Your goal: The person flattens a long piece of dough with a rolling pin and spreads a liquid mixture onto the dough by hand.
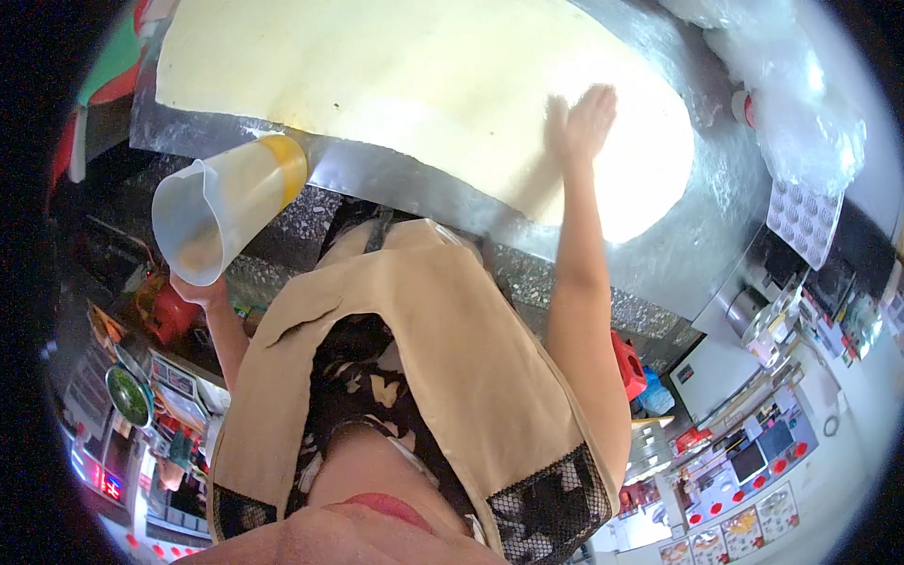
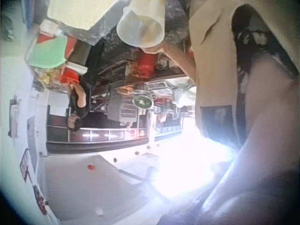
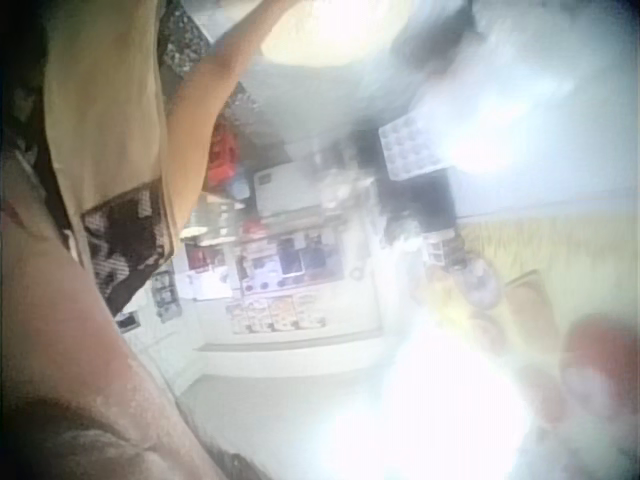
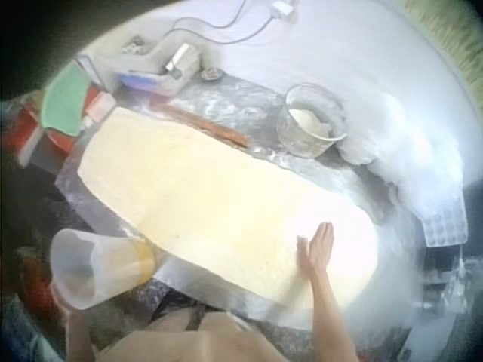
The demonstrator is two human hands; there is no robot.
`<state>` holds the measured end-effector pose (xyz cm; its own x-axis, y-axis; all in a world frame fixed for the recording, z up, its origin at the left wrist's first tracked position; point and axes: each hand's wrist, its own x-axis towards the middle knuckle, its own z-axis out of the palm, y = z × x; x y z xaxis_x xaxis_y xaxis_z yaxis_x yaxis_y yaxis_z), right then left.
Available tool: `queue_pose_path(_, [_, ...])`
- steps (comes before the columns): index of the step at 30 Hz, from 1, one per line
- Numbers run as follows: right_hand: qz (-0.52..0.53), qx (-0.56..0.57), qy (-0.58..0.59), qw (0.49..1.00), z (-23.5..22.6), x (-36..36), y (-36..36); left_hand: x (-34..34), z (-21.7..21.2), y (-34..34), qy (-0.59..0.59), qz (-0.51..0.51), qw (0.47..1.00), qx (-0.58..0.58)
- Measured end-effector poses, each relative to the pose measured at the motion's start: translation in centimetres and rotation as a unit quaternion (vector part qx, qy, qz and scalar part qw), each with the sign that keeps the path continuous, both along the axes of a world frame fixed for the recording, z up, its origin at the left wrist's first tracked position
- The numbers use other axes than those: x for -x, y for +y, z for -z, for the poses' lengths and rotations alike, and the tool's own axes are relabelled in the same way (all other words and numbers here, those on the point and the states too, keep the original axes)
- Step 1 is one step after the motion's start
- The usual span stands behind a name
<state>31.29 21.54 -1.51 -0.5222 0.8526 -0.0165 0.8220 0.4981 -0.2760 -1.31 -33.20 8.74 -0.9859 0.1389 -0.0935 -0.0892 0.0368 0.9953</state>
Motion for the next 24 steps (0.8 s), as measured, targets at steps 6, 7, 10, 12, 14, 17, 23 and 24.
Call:
queue_pose_path(6, [-0.317,0.061,-0.081,0.943,-1.5,13.8,-12.0,-0.6,-0.2,1.3,-0.043,-0.054,0.996,-0.056])
queue_pose_path(7, [-0.375,0.068,-0.078,0.921,-1.5,12.1,-14.0,-0.8,-0.2,0.9,-0.015,-0.023,1.0,-0.003])
queue_pose_path(10, [-0.316,0.132,-0.11,0.933,-1.4,7.3,-12.8,-2.1,-0.6,0.9,-0.046,-0.036,0.997,-0.041])
queue_pose_path(12, [-0.182,0.013,-0.076,0.98,1.7,5.4,-9.0,-2.3,0.1,-0.3,0.017,0.008,0.998,0.054])
queue_pose_path(14, [-0.076,0.008,-0.028,0.997,0.2,10.1,-5.6,-2.6,0.2,-0.5,0.027,0.012,0.998,0.047])
queue_pose_path(17, [-0.142,-0.003,0.015,0.99,2.1,18.3,-6.2,-1.7,0.5,0.5,0.1,0.053,0.987,0.116])
queue_pose_path(23, [-0.522,0.075,-0.001,0.85,-0.7,19.7,-15.9,-3.0,0.5,-0.2,0.117,0.044,0.992,0.017])
queue_pose_path(24, [-0.504,0.11,-0.05,0.855,-1.1,19.0,-14.4,-3.1,1.1,-0.7,0.119,0.038,0.992,0.015])
